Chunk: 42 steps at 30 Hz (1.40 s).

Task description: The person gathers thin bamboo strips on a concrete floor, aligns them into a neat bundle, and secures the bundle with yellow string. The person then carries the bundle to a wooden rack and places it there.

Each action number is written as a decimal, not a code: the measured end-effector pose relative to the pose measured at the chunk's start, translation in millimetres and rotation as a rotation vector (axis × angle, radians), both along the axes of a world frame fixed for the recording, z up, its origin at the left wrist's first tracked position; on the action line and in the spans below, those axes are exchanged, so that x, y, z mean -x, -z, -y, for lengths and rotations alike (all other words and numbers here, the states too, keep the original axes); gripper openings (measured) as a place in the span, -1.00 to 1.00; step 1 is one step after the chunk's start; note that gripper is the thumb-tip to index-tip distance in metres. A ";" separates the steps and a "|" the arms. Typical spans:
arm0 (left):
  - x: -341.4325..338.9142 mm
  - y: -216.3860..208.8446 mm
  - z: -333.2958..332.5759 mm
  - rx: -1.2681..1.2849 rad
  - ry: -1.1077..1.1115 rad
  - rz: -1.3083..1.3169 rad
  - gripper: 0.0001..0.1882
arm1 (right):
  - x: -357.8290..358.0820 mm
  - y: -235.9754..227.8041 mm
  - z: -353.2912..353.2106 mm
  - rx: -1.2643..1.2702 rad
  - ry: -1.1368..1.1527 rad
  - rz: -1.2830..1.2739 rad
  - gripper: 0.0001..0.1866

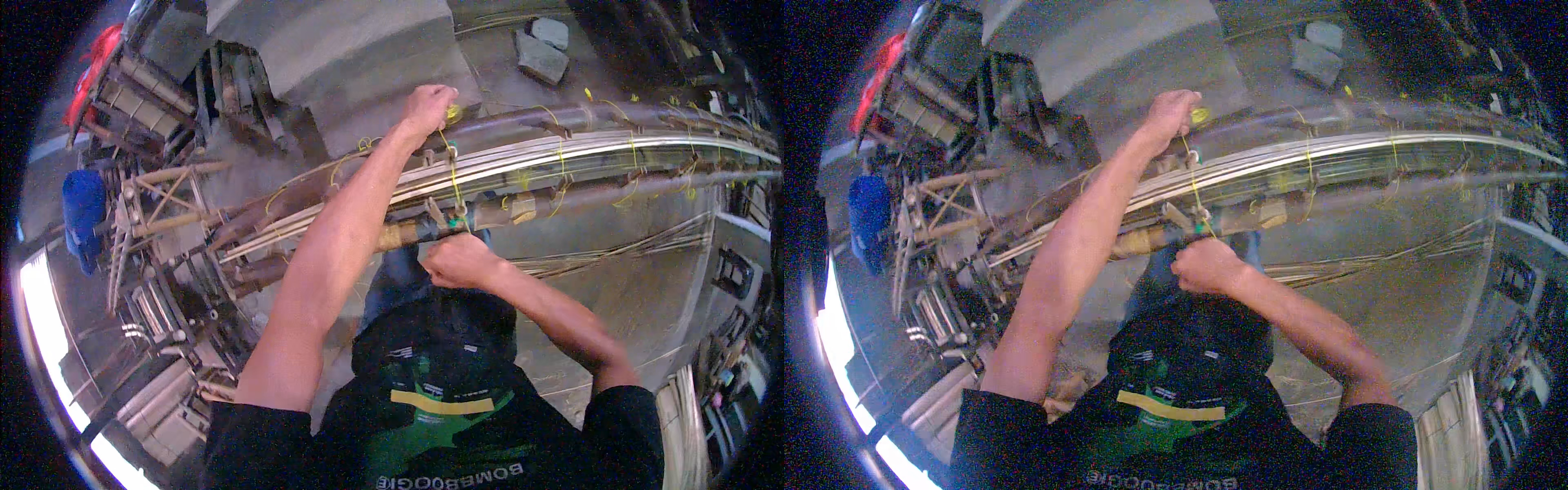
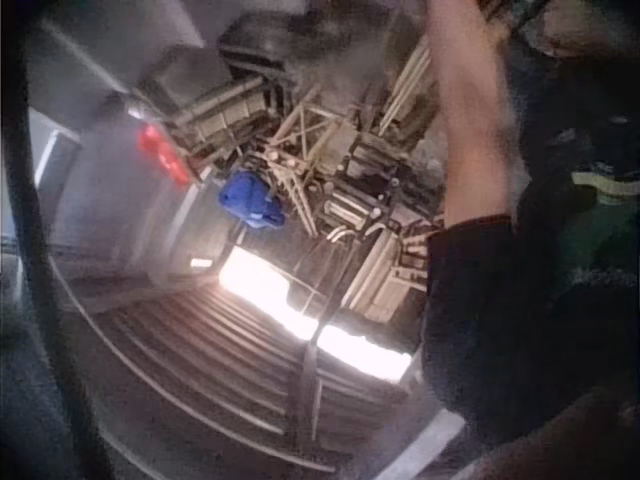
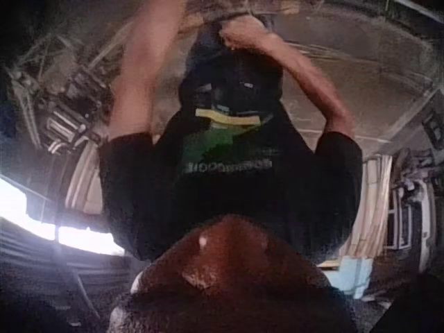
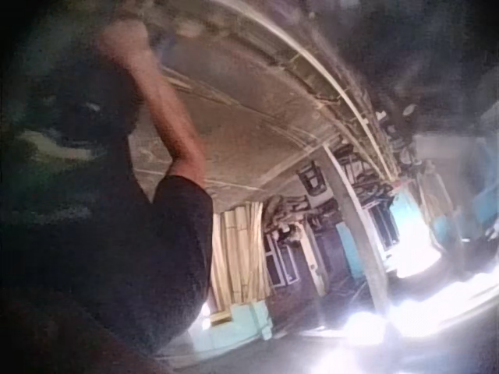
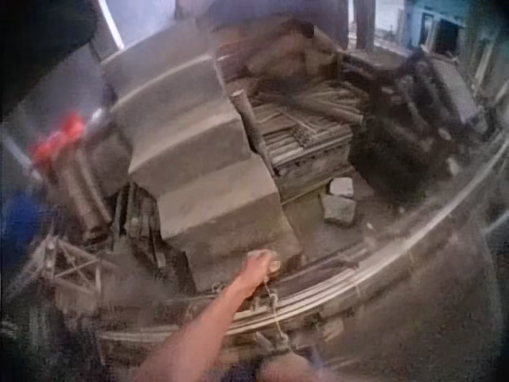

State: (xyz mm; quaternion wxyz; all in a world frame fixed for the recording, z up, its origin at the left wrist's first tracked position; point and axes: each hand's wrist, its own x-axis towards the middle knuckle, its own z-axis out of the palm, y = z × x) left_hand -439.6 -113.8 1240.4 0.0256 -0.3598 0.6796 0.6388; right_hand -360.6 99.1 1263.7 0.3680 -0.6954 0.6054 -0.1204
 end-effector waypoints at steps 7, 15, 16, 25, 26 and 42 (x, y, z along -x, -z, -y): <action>-111.9 -68.9 123.5 0.877 0.486 -0.105 -0.68 | -74.9 -60.1 -15.8 -0.059 0.728 1.112 -0.60; -269.6 -78.0 52.5 0.762 0.284 -0.215 -0.83 | -136.3 -44.4 43.1 -0.227 0.707 -0.151 -0.59; -273.3 -78.0 47.6 0.771 0.256 -0.246 -0.84 | -143.1 -39.2 43.2 -0.246 0.854 0.137 -0.63; -274.0 -46.8 32.2 0.981 0.157 -0.266 -0.84 | -111.5 -124.6 89.6 0.188 0.687 0.217 -0.84; -278.7 -42.7 25.0 1.033 0.129 -0.287 -0.85 | -91.0 -183.6 112.3 0.208 0.561 0.007 -0.88; -265.9 -51.8 19.5 0.974 0.069 -0.225 -0.86 | -15.6 -40.7 208.2 0.296 0.878 0.981 -0.77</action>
